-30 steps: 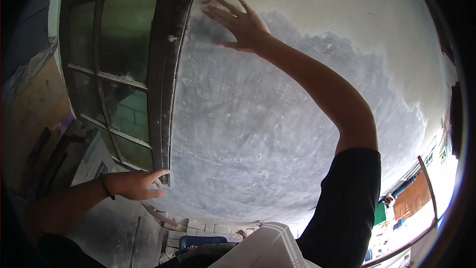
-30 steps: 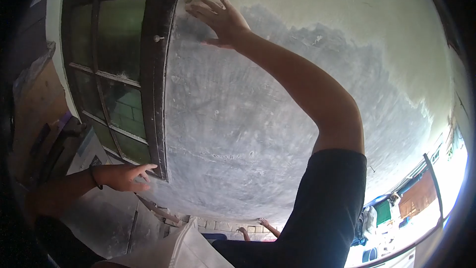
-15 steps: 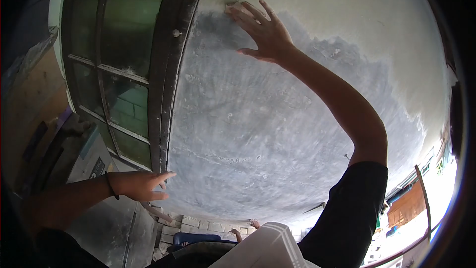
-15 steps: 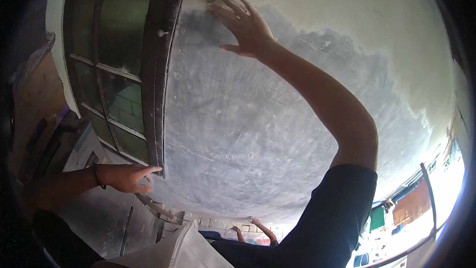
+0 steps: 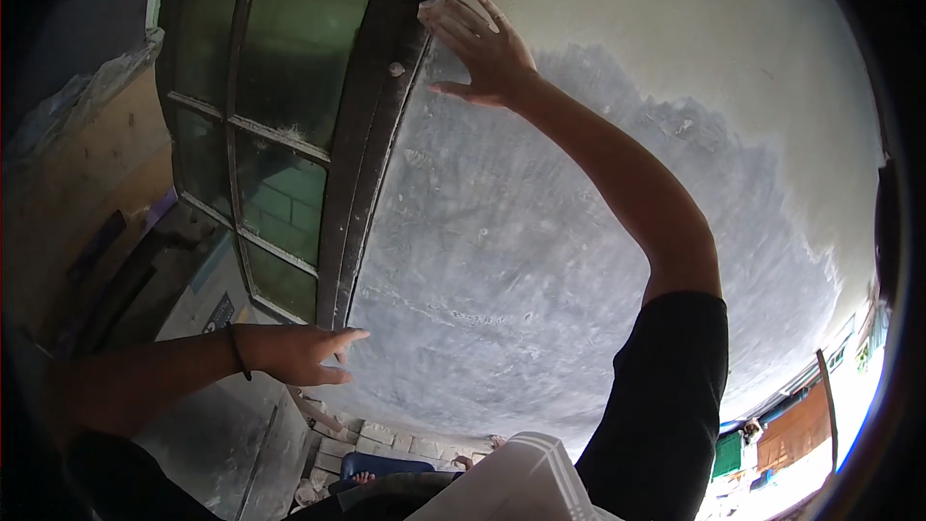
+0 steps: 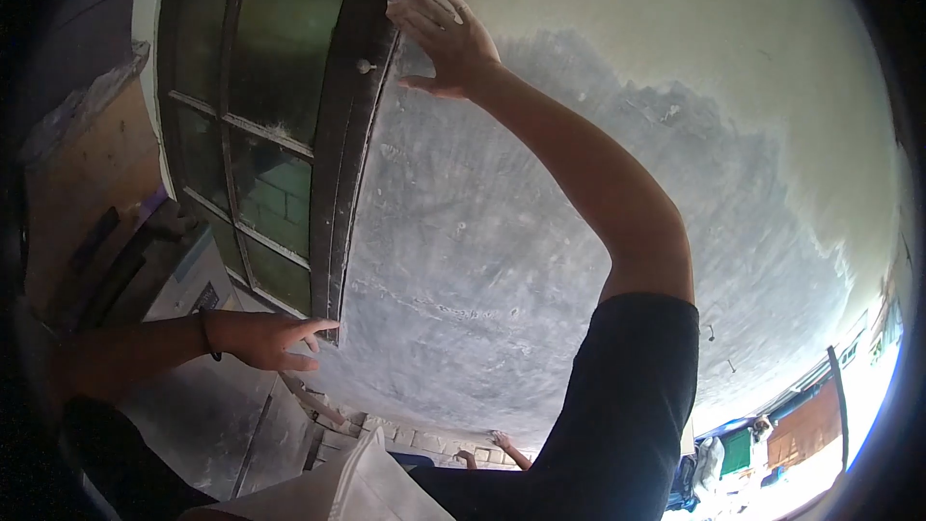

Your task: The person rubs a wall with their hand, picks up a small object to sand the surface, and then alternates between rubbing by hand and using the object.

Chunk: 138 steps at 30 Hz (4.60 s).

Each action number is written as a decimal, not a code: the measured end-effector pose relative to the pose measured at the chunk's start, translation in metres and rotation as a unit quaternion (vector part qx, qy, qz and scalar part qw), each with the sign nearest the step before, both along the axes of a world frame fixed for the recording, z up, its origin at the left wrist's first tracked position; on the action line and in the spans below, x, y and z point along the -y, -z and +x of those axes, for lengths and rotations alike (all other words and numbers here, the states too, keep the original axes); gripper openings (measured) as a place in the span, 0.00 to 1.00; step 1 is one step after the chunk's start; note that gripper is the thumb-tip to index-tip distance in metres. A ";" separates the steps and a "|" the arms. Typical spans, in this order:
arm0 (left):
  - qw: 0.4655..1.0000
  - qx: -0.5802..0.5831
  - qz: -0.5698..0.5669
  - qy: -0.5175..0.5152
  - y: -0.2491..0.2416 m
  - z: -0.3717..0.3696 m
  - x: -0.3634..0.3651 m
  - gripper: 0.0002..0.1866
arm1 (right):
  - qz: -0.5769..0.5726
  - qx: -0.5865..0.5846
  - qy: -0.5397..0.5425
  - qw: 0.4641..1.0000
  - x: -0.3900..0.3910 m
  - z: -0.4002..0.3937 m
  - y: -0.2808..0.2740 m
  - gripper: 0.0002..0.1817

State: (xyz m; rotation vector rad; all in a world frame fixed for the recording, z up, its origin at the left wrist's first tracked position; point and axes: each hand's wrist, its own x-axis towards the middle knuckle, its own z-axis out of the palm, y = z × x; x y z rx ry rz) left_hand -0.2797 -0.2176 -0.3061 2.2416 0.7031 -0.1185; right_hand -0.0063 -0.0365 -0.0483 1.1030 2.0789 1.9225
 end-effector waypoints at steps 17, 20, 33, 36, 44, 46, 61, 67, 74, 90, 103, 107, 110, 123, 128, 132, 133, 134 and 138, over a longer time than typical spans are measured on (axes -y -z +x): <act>0.998 0.037 0.029 -0.042 -0.008 -0.019 -0.023 0.43 | -0.033 -0.022 0.091 0.995 0.083 0.151 -0.005 0.47; 0.998 0.034 0.037 -0.042 -0.009 -0.014 -0.023 0.42 | -0.027 -0.016 0.117 0.993 0.099 0.171 -0.003 0.48; 0.999 0.021 0.025 -0.015 0.000 0.003 -0.020 0.43 | -0.094 0.027 -0.001 0.995 0.072 0.158 -0.038 0.50; 1.000 0.020 0.020 -0.001 0.007 0.004 -0.016 0.43 | -0.115 0.051 -0.053 0.991 0.050 0.111 -0.034 0.51; 0.999 -0.002 0.030 0.037 0.009 -0.001 -0.013 0.42 | -0.076 0.038 -0.134 0.987 -0.025 0.009 -0.005 0.54; 0.999 0.003 0.023 0.023 0.013 -0.007 -0.015 0.43 | -0.097 0.028 -0.123 0.987 -0.021 0.008 -0.008 0.53; 0.996 0.024 0.081 -0.014 0.004 -0.018 -0.018 0.43 | -0.095 0.009 0.024 0.995 0.089 0.165 -0.037 0.52; 0.998 0.002 0.065 -0.013 -0.003 -0.007 -0.011 0.43 | -0.074 -0.018 0.034 0.996 0.099 0.193 -0.031 0.52; 0.993 0.001 0.092 0.074 0.018 0.008 -0.008 0.42 | -0.097 -0.007 0.004 0.995 0.071 0.134 -0.027 0.53; 0.997 -0.028 0.027 0.070 0.011 0.001 0.008 0.43 | -0.078 -0.008 -0.070 0.994 0.020 0.053 -0.002 0.54; 0.994 -0.042 0.053 0.082 0.016 0.001 0.001 0.43 | -0.106 -0.002 0.020 0.994 0.107 0.173 -0.032 0.55; 0.990 -0.070 0.082 0.090 0.019 0.008 0.000 0.43 | -0.134 -0.004 0.024 0.991 0.109 0.164 -0.034 0.56; 0.995 -0.056 0.028 0.082 0.022 0.011 0.000 0.44 | -0.167 -0.007 0.004 0.986 0.089 0.139 -0.029 0.56; 0.998 -0.043 0.004 0.049 0.014 -0.001 -0.002 0.45 | -0.105 0.008 -0.075 0.992 0.011 0.031 -0.013 0.55; 0.995 -0.019 0.088 0.039 0.011 -0.009 -0.002 0.42 | -0.120 0.007 -0.065 0.991 0.024 0.058 -0.016 0.53; 0.962 -0.096 0.247 0.060 0.012 -0.017 -0.005 0.40 | -0.144 0.003 -0.027 0.989 0.050 0.092 -0.026 0.53; 0.956 -0.098 0.271 0.061 0.013 -0.019 -0.008 0.40 | -0.143 0.000 -0.024 0.990 0.057 0.102 -0.029 0.53; 0.948 -0.098 0.295 0.061 0.015 -0.021 -0.011 0.39 | -0.142 0.002 -0.016 0.990 0.064 0.112 -0.032 0.53; 0.947 -0.064 0.308 0.064 0.014 -0.021 -0.014 0.40 | -0.102 0.030 0.016 0.994 0.090 0.152 -0.039 0.53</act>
